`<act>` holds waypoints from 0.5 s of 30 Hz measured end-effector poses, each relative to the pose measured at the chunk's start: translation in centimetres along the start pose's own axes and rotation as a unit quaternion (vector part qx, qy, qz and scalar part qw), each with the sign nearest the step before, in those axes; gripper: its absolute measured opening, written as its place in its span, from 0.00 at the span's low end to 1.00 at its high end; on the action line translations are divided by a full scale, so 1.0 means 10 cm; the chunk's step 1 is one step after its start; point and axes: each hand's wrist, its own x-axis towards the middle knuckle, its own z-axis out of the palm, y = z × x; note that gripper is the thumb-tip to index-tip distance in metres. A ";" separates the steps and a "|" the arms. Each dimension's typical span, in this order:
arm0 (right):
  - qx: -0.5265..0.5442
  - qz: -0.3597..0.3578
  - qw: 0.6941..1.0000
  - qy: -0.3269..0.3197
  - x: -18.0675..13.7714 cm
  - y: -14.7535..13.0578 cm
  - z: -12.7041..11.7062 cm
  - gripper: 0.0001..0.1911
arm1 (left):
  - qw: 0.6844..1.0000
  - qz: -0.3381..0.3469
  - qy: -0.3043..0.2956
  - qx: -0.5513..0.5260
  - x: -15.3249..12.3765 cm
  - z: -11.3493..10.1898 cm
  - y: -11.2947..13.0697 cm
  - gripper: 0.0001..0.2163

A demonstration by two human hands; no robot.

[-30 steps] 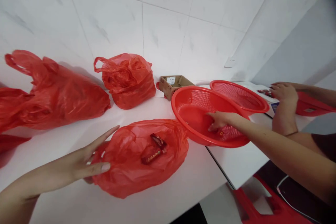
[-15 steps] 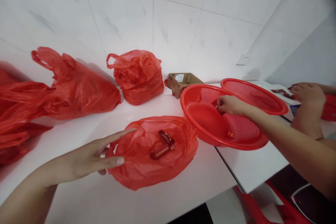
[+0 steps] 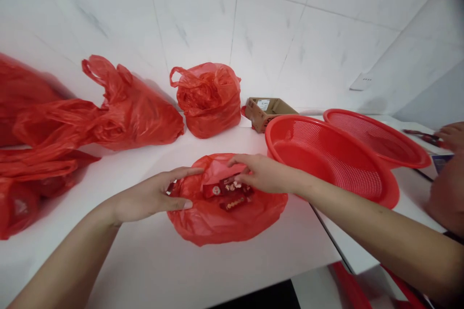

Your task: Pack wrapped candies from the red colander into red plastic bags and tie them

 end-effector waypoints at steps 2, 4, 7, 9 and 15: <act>-0.010 -0.005 0.998 0.062 -0.08 0.09 -0.20 0.12 | 1.000 0.001 -0.001 -0.006 0.00 -0.01 -0.02 0.33; -0.005 0.010 0.994 0.113 -0.20 0.31 -0.45 0.10 | 1.000 0.003 0.003 -0.003 0.00 -0.01 -0.02 0.32; -0.113 0.118 0.977 0.135 -0.43 0.88 -0.76 0.13 | 1.000 0.004 -0.001 -0.007 0.01 -0.01 0.00 0.32; -0.168 0.218 0.957 0.095 -0.61 1.28 -0.84 0.19 | 1.000 0.001 -0.006 -0.020 0.01 -0.01 0.01 0.32; -0.134 0.271 0.952 0.056 -1.01 1.78 -0.67 0.07 | 1.000 0.010 -0.008 -0.013 0.06 -0.02 -0.10 0.32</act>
